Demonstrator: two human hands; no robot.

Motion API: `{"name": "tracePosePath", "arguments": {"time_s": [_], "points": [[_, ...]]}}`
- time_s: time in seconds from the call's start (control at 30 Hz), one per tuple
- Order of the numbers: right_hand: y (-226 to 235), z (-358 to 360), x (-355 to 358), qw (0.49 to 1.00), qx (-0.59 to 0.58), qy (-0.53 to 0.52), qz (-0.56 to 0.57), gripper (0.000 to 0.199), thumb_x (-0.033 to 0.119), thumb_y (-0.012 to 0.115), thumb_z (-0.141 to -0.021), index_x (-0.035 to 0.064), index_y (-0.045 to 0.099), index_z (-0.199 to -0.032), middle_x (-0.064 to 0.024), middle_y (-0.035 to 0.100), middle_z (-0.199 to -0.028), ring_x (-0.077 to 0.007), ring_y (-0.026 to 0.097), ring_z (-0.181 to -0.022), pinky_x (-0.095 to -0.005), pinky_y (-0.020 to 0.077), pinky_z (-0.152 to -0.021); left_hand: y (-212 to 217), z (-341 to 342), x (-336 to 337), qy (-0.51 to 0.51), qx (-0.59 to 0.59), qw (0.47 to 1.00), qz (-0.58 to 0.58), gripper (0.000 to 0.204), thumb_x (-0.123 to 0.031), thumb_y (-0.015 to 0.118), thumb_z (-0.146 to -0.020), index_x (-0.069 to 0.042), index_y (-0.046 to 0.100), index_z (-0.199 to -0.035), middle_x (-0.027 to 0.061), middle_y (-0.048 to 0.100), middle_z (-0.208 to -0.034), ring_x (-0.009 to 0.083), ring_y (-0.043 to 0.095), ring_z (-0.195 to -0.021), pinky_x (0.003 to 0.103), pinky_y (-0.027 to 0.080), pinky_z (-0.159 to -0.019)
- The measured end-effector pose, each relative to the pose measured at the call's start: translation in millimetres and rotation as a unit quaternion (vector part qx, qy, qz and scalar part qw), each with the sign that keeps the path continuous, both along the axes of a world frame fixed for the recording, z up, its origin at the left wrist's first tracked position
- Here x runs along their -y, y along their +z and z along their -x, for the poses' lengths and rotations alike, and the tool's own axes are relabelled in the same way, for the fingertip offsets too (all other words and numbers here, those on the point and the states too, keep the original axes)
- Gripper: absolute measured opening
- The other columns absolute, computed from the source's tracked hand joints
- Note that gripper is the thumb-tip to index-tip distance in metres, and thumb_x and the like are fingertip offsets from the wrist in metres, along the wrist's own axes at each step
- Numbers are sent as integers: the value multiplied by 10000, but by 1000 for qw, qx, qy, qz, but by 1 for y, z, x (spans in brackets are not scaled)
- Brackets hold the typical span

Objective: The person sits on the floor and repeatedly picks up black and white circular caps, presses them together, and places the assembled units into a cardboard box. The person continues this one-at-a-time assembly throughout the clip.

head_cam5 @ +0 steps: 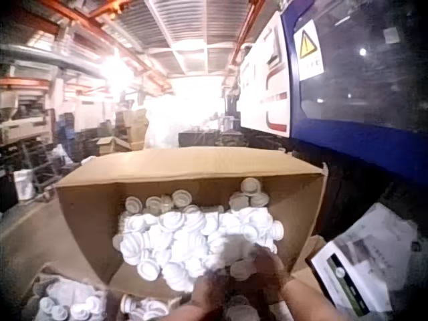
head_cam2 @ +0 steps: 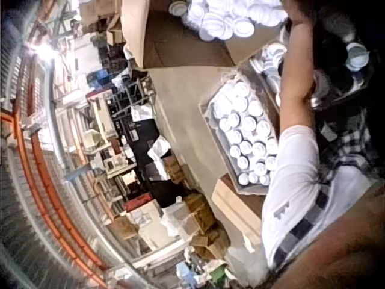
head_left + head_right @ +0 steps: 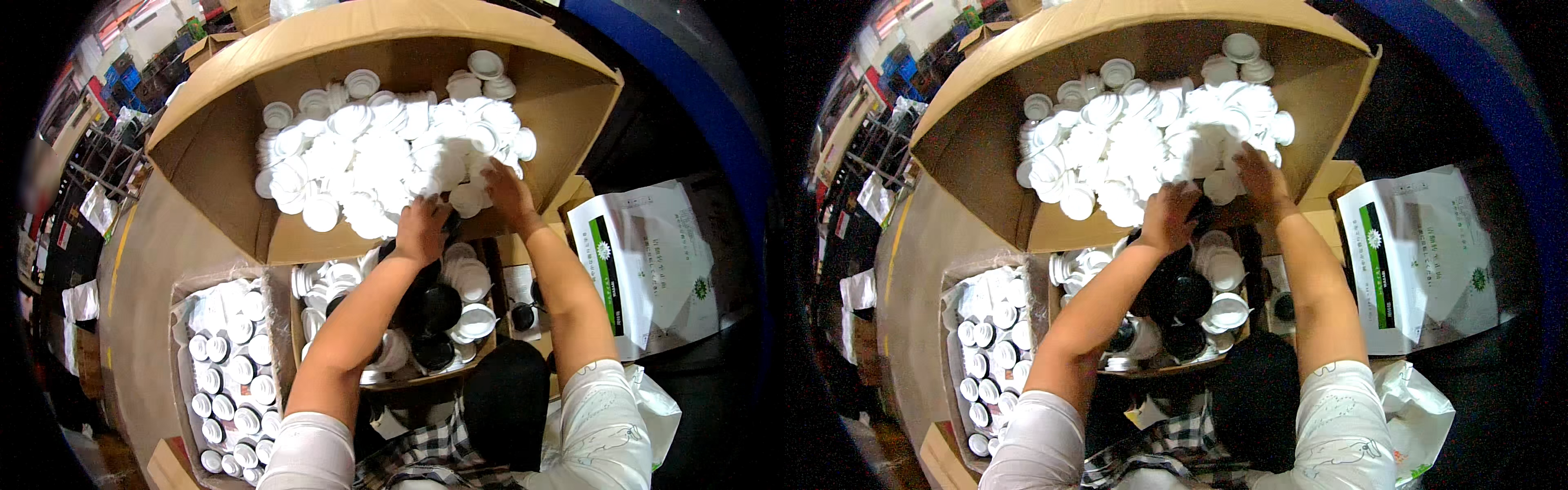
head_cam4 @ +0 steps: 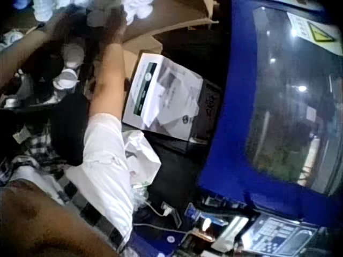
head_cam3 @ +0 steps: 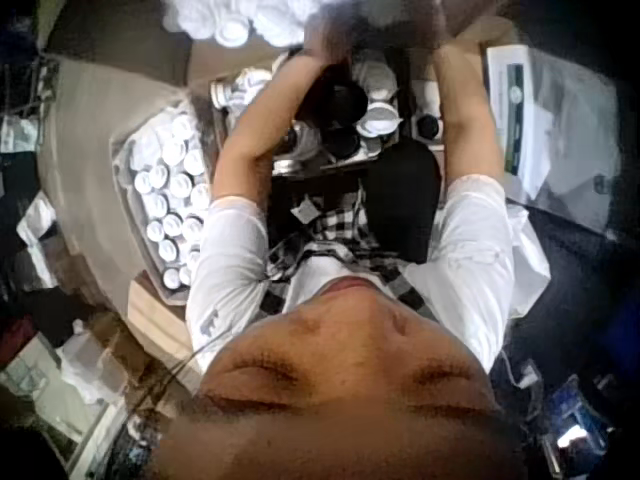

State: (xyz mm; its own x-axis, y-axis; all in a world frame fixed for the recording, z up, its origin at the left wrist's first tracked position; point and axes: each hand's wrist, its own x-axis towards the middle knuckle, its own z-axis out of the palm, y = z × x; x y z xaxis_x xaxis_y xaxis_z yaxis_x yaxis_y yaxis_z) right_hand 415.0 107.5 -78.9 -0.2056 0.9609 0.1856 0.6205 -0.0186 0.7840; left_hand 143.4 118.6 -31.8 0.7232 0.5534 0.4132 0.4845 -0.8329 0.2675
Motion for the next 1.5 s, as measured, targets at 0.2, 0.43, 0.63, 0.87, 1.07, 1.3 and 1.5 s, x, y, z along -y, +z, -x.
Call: {"name": "tracePosePath", "arguments": {"time_s": [0.2, 0.43, 0.63, 0.87, 1.07, 1.3, 1.5], "points": [[26, 22, 3, 943, -326, 8, -67, 466, 124, 519, -831, 196, 479, -1289, -132, 389, -1362, -282, 435, -1190, -432, 444, -878, -33, -38, 9, 70, -258, 958, -102, 611, -266, 635, -766, -177, 437, -1336, 121, 216, -1467, 327, 273, -1297, 444, 332, -970], [42, 28, 6, 916, -394, 17, -72, 562, 147, 630, -759, 155, 460, -1294, -141, 422, -1335, -318, 441, -1169, -441, 420, -923, -9, 3, 25, 27, 151, 986, 59, 747, -199, 762, -641, -98, 434, -1304, 204, 426, -1268, 333, 430, -1156, 410, 390, -934], [70, 94, 57, 591, -789, 119, -116, 535, 246, 666, -803, 63, 463, -1262, -147, 495, -1242, -277, 520, -1088, -389, 468, -871, 50, 97, 87, -154, 591, 338, 716, 603, -434, 426, -885, -22, 395, -1325, 213, 452, -1310, 401, 437, -1205, 488, 405, -977], [138, 201, 127, 55, -979, 104, 168, 540, 400, 497, -888, 75, 407, -1311, -86, 544, -1203, -206, 562, -1067, -407, 522, -825, 73, 151, 127, -218, 620, 281, 699, 605, -475, 358, -900, -45, 416, -1321, 203, 449, -1325, 427, 410, -1225, 543, 405, -951], [164, 248, 130, 57, -976, 85, 192, 552, 435, 467, -890, 86, 406, -1313, -85, 526, -1230, -232, 552, -1094, -443, 519, -845, 66, 185, 125, -208, 642, 291, 678, 557, -494, 327, -927, -82, 476, -1270, 155, 549, -1231, 336, 520, -1135, 550, 423, -897], [160, 298, 136, 409, -888, 208, -29, 658, 92, 779, -665, 62, 459, -1239, -97, 507, -1187, -184, 528, -1050, -308, 477, -841, 68, 202, 120, -202, 635, 350, 658, 539, -426, 277, -965, -67, 372, -1356, 123, 435, -1365, 303, 414, -1258, 560, 298, -1023], [158, 311, 144, 647, -674, 340, -105, 668, 189, 843, -565, 84, 540, -1150, -146, 539, -1121, -302, 547, -981, -379, 459, -824, 71, 194, 126, -221, 645, 330, 653, 495, -326, 301, -971, -27, 330, -1364, 134, 410, -1377, 277, 389, -1272, 431, 269, -1074]]}}
